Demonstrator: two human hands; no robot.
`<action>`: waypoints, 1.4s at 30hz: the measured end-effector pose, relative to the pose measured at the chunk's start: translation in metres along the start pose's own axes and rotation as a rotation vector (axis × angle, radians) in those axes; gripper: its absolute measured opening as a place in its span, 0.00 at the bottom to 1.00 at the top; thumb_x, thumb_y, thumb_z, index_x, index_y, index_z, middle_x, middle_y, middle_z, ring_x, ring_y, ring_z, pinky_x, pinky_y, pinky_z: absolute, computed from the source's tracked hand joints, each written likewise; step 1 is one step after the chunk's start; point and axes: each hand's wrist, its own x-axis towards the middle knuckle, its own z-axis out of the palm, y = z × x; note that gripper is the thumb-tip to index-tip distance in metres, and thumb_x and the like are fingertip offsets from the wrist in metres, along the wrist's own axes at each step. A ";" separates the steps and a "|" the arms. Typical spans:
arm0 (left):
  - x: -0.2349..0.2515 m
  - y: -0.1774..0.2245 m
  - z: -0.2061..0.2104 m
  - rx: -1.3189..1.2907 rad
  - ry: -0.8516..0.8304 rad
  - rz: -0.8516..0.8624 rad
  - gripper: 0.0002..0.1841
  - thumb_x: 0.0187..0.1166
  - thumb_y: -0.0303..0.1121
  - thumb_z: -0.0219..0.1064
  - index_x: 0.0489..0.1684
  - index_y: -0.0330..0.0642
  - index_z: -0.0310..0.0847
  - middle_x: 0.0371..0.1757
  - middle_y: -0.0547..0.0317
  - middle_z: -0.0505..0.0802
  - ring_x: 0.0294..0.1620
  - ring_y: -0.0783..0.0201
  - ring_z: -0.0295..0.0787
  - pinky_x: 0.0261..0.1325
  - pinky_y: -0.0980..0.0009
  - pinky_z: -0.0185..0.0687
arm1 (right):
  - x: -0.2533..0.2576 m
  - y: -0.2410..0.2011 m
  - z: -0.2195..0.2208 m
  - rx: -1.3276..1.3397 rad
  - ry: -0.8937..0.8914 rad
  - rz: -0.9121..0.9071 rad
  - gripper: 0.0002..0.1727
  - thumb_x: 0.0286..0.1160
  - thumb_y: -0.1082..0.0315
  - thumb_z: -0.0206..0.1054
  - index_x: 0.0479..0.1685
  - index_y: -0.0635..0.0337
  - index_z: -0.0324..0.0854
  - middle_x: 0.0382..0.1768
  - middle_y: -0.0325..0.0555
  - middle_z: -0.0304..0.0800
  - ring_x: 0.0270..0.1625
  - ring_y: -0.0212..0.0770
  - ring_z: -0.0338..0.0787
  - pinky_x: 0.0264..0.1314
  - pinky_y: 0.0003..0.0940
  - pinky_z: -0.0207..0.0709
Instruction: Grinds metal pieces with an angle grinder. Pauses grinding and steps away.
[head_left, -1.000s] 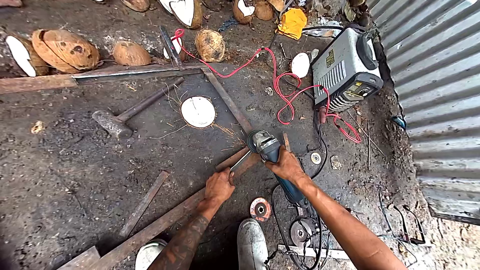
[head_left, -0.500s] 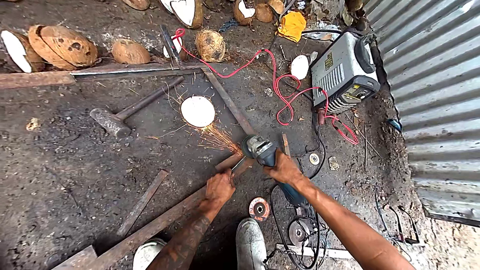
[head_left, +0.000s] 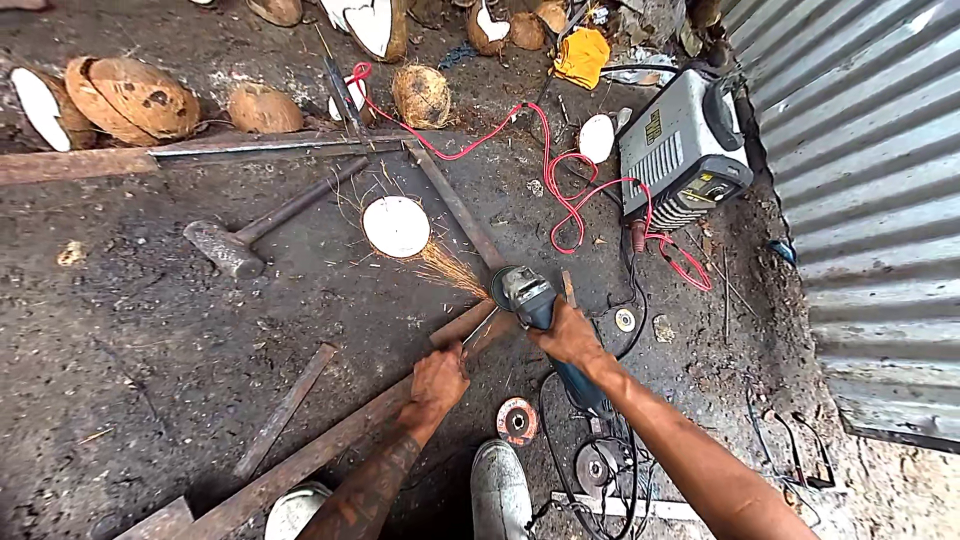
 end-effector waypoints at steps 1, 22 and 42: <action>0.001 0.000 0.000 0.003 0.003 0.003 0.22 0.93 0.45 0.45 0.65 0.41 0.80 0.52 0.39 0.93 0.58 0.39 0.92 0.60 0.42 0.83 | -0.005 -0.001 0.001 -0.010 -0.004 -0.013 0.48 0.60 0.44 0.76 0.81 0.62 0.65 0.58 0.58 0.90 0.62 0.57 0.91 0.63 0.60 0.82; -0.002 -0.004 -0.003 -0.041 -0.027 0.045 0.25 0.96 0.47 0.40 0.68 0.39 0.77 0.51 0.37 0.92 0.58 0.38 0.91 0.61 0.42 0.83 | -0.009 0.047 -0.005 0.316 0.170 -0.099 0.44 0.57 0.47 0.80 0.73 0.63 0.72 0.48 0.51 0.92 0.53 0.49 0.93 0.59 0.55 0.84; -0.006 0.013 -0.008 0.296 -0.087 0.067 0.19 0.91 0.27 0.46 0.75 0.29 0.69 0.57 0.30 0.89 0.57 0.32 0.90 0.57 0.41 0.84 | -0.001 0.027 0.004 0.089 0.051 -0.025 0.45 0.63 0.44 0.76 0.78 0.62 0.68 0.54 0.55 0.91 0.60 0.55 0.91 0.65 0.58 0.81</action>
